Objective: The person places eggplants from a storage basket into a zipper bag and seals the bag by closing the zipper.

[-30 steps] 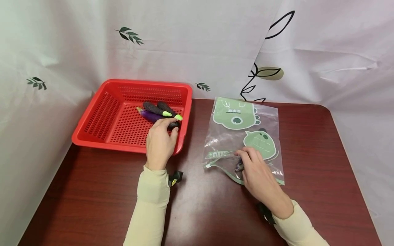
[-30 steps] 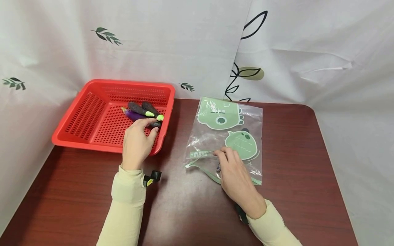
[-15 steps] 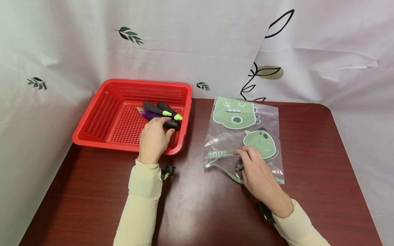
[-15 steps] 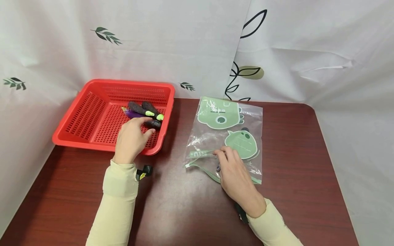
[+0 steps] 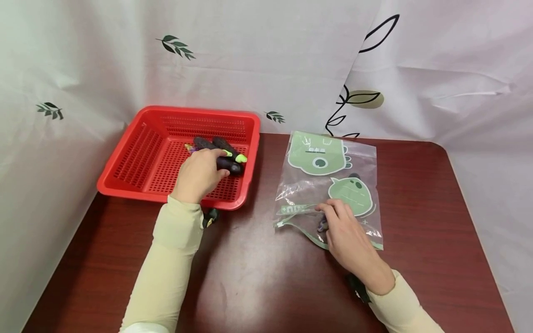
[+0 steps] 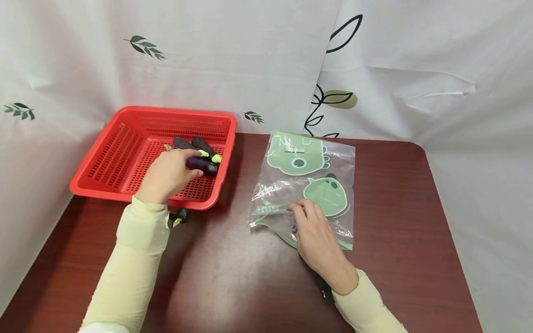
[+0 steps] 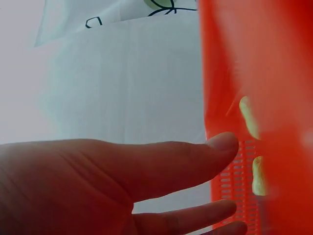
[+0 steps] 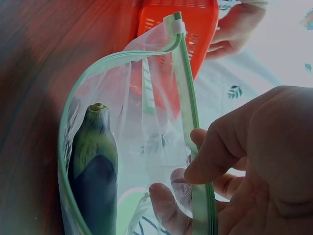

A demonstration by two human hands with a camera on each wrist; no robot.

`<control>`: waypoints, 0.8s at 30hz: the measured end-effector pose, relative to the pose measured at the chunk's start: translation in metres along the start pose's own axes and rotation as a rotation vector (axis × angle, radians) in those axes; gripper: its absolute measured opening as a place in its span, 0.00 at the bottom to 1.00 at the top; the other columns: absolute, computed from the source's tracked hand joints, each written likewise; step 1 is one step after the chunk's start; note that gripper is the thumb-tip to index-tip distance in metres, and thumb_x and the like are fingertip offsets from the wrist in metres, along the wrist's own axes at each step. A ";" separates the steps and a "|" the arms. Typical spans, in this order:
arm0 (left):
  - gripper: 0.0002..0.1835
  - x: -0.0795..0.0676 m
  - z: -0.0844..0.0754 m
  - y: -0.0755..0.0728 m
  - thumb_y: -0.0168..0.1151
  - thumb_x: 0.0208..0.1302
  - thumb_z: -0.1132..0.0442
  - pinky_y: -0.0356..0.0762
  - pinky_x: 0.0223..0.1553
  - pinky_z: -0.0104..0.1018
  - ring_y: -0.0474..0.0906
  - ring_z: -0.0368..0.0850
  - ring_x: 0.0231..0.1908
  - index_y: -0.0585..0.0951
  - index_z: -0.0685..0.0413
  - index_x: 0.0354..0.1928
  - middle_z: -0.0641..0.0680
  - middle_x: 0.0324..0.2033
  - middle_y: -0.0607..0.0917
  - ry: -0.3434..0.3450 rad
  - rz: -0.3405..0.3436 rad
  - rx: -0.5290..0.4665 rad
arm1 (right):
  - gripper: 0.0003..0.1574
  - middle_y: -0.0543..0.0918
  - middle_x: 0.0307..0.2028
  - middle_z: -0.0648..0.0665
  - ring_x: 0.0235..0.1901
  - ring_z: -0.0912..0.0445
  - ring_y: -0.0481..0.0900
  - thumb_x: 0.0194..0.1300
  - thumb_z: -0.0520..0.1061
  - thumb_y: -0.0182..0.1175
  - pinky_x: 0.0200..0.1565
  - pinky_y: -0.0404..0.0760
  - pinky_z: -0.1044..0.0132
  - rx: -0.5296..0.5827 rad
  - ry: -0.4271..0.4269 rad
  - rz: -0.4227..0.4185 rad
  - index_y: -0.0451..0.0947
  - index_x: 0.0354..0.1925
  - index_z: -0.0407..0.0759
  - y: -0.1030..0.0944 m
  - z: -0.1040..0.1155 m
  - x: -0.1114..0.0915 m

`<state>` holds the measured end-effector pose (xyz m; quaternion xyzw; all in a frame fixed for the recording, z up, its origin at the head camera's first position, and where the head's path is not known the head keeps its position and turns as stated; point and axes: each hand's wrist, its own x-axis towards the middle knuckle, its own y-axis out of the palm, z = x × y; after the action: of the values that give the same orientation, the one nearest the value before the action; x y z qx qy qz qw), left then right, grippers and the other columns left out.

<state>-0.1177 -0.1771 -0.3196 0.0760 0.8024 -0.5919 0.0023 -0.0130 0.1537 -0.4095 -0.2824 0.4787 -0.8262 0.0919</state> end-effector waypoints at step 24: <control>0.23 0.041 0.007 -0.024 0.71 0.61 0.63 0.78 0.43 0.59 0.81 0.64 0.48 0.82 0.58 0.59 0.65 0.51 0.84 0.010 0.114 0.139 | 0.26 0.74 0.48 0.38 0.43 0.42 0.72 0.54 0.25 0.49 0.46 0.75 0.51 0.005 0.013 0.027 0.74 0.52 0.34 0.001 -0.002 0.000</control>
<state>-0.1615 -0.1855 -0.3027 0.1246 0.7538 -0.6446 0.0267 -0.0139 0.1548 -0.4111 -0.2705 0.4811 -0.8278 0.1005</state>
